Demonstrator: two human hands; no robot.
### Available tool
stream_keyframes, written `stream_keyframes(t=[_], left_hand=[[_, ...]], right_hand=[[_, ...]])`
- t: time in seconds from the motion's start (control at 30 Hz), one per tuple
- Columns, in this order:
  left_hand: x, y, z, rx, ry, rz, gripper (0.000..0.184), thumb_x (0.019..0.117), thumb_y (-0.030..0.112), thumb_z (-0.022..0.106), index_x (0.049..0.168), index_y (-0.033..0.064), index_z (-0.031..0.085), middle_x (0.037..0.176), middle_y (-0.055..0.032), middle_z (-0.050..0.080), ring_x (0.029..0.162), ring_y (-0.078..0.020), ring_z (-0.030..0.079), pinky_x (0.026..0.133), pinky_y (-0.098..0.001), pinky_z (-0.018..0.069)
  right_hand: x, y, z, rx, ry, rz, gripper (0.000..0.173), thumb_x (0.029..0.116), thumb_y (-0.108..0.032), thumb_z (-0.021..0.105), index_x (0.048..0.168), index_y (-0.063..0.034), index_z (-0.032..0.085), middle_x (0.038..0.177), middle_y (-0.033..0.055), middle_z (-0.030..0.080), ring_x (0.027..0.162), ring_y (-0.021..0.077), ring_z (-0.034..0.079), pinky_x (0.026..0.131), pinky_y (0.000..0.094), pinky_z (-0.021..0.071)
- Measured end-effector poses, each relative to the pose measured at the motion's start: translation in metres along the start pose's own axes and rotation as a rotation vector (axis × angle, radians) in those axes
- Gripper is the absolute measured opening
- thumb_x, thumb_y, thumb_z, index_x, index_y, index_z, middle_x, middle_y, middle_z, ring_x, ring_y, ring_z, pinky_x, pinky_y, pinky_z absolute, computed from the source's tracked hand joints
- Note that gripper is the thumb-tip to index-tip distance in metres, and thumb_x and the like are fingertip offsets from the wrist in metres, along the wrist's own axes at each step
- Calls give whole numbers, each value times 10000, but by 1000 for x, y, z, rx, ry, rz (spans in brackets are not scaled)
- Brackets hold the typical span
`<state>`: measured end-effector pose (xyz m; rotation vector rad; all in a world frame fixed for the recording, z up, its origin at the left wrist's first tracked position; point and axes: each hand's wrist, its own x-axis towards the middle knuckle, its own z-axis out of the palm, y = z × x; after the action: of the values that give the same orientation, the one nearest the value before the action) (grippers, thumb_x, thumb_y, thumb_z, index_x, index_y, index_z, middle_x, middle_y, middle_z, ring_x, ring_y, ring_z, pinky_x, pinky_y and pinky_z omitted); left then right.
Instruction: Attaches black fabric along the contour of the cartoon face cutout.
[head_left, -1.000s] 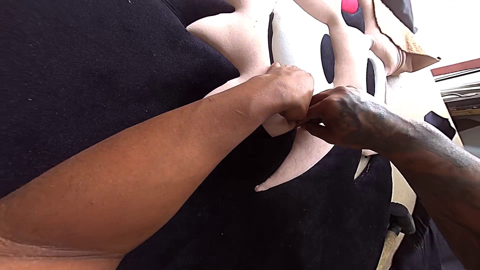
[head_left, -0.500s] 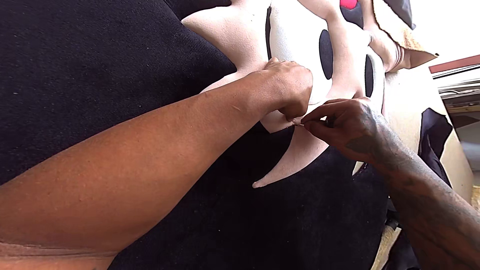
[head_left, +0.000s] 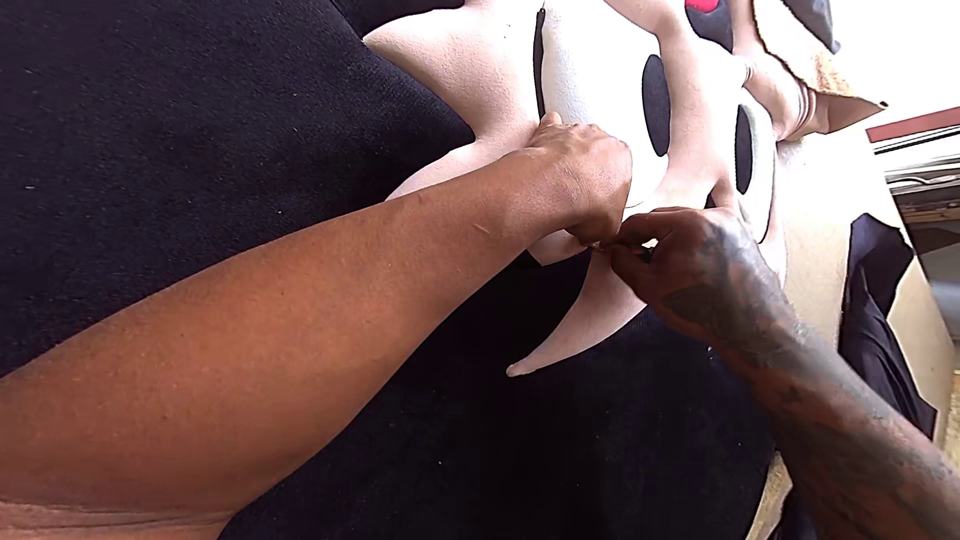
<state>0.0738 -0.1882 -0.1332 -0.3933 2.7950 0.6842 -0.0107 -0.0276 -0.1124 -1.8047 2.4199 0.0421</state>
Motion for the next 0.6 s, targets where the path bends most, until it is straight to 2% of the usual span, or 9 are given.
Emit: stream_keyframes(t=[0.07, 0.13, 0.23, 0.3, 0.4, 0.53, 0.6], left_hand=[[0, 2, 1, 17, 11, -6, 250, 780, 448, 751, 876, 226, 687, 838, -24, 662, 875, -247, 634, 812, -552, 424], [1, 4, 0, 14, 5, -15, 264, 772, 448, 772, 898, 231, 692, 844, -21, 664, 874, -244, 634, 820, -553, 423], [1, 6, -3, 29, -4, -25, 323, 763, 472, 792, 923, 209, 693, 865, -40, 674, 888, -265, 645, 820, -568, 446], [3, 8, -7, 40, -17, -36, 335, 758, 453, 791, 933, 183, 699, 882, -62, 680, 897, -284, 652, 807, -579, 454], [5, 11, -8, 61, -40, -53, 374, 746, 472, 811, 928, 166, 700, 885, -71, 680, 891, -293, 654, 789, -581, 465], [7, 23, -18, 119, -117, -84, 315, 750, 395, 797, 898, 138, 692, 879, -94, 671, 883, -310, 658, 724, -568, 491], [11, 32, -24, 156, -161, -104, 299, 753, 363, 800, 867, 108, 693, 883, -116, 672, 868, -322, 669, 661, -552, 518]], right_hand=[[-6, -8, 4, -60, 39, 2, 139, 892, -278, 637, 803, -220, 727, 703, -34, 643, 635, 171, 637, 524, 452, 485], [-14, -12, 10, -72, 95, 4, 160, 930, -275, 619, 852, -204, 740, 748, -19, 657, 651, 185, 641, 524, 442, 477], [-31, -8, 15, -12, 147, -34, 223, 990, -288, 569, 1005, -210, 778, 864, -22, 677, 681, 138, 637, 544, 371, 505], [-42, -5, 9, 70, 182, 25, 231, 989, -317, 574, 1056, -241, 782, 881, -68, 668, 686, 67, 611, 572, 307, 516], [-52, 7, 9, 340, 302, 267, 240, 980, -343, 619, 1124, -235, 777, 909, -88, 700, 661, 25, 606, 557, 249, 514], [-48, 11, 35, 935, 521, 461, 268, 987, -210, 656, 1223, -106, 729, 921, 44, 724, 604, 133, 621, 505, 269, 531], [-44, 7, 49, 1079, 628, 512, 261, 998, -177, 650, 1229, -83, 727, 922, 78, 717, 568, 146, 591, 468, 262, 502]])
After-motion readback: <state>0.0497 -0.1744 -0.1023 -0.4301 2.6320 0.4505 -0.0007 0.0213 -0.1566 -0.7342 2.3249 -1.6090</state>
